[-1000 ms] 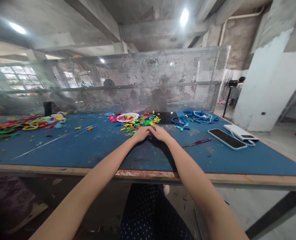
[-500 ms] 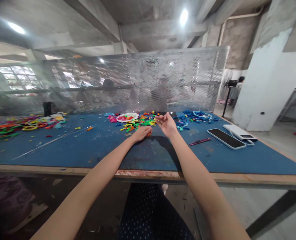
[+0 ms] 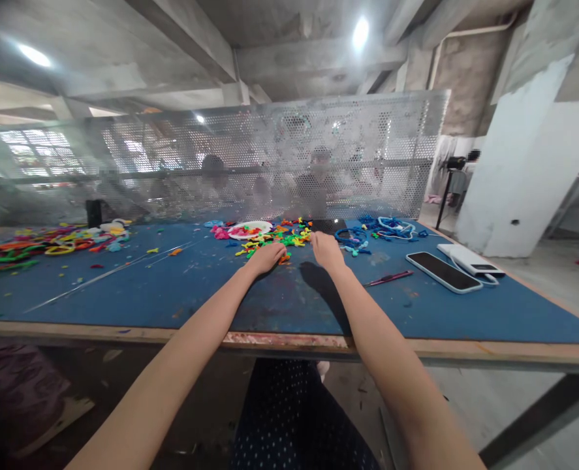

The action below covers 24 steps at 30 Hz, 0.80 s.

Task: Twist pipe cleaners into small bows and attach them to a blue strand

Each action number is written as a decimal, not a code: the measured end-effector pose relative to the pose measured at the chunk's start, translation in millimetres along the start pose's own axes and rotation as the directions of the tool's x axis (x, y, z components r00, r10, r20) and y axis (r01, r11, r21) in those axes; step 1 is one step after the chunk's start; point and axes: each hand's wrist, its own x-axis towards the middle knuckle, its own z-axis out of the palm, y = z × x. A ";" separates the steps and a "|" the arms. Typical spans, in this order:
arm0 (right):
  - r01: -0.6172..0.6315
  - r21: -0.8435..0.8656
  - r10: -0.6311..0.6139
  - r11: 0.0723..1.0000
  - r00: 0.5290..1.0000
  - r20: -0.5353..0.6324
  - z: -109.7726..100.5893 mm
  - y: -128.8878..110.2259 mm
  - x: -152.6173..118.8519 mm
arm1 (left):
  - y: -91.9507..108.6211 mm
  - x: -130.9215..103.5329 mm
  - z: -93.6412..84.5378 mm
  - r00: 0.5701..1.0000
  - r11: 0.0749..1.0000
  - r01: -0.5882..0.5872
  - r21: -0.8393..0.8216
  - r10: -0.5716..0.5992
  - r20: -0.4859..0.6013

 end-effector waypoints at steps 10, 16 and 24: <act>0.024 -0.071 -0.002 0.997 0.957 0.289 33.0 0.6 -12.5 | 1.1 -0.8 0.3 0.999 0.998 -0.030 0.056 0.031 -0.023; 0.068 0.286 -0.136 0.956 0.965 0.223 33.3 -17.5 -16.1 | -0.6 2.4 3.4 0.996 0.998 -0.060 0.004 0.060 -0.061; -0.032 0.657 -0.083 0.753 0.986 0.143 37.9 -28.4 -22.5 | -13.9 0.5 7.3 0.997 0.999 -0.051 -0.019 0.049 -0.067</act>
